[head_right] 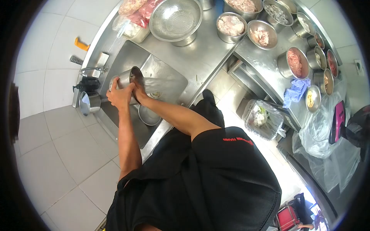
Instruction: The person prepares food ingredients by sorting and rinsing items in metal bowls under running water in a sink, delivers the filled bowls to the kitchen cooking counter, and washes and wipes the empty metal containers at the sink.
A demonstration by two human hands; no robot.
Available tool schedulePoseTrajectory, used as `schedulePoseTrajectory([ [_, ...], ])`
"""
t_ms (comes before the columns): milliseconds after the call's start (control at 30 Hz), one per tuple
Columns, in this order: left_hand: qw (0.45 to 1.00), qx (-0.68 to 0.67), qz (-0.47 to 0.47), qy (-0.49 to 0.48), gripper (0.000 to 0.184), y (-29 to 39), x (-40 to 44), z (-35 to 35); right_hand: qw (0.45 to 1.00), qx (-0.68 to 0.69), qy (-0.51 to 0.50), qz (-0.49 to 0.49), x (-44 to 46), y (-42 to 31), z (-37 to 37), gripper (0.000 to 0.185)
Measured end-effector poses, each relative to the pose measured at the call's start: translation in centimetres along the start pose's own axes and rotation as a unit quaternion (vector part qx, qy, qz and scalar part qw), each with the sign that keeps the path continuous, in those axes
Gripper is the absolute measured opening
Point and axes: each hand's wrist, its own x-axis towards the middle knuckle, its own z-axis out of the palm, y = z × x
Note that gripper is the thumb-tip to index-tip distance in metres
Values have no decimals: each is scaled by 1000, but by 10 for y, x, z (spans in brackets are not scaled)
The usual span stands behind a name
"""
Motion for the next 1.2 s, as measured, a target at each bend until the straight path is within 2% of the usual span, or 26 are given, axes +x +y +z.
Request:
schedulePoseTrajectory([
  [133,999,-28,7,-17,76,3,-5,-2,1000,-7,18,18,-12,-10,2,47],
  [367,997,23,72,2,77,10,-14,-6,998,45,46,10,-37,-29,16,50],
  [433,996,30,88,-7,77,11,-15,-6,985,122,99,73,-41,-33,22,49],
  [467,994,40,99,-1,77,11,-16,-5,984,121,108,69,-39,-28,18,49],
  [533,993,43,114,-2,77,11,-17,-3,996,47,65,51,-36,-19,10,45],
  [633,993,17,116,-9,76,9,-19,1,992,55,105,32,-41,-21,12,45],
  [700,991,4,133,2,76,7,-21,0,994,45,93,40,-38,-13,1,44],
  [867,992,3,126,21,76,7,-31,-9,994,82,42,56,-41,-18,0,38],
  [967,994,-17,106,27,75,11,-41,-19,995,43,59,63,-42,-17,1,42],
  [1033,996,-35,80,31,74,6,-40,-20,999,12,18,-31,-42,-22,5,51],
  [1067,992,-117,40,28,74,-8,-34,-14,1000,11,8,-21,-34,-22,2,51],
  [1100,982,-189,3,20,73,-30,-30,-11,973,-202,36,-104,-25,-16,1,53],
  [1133,930,-366,0,-25,70,-52,-26,-6,893,-406,62,-182,-24,-3,0,55],
  [1167,931,-364,-11,-25,70,-78,-22,3,866,-475,41,-150,-38,-23,11,61],
  [1200,850,-506,-117,-87,68,-103,-18,14,823,-558,17,-107,-46,-36,22,59],
])
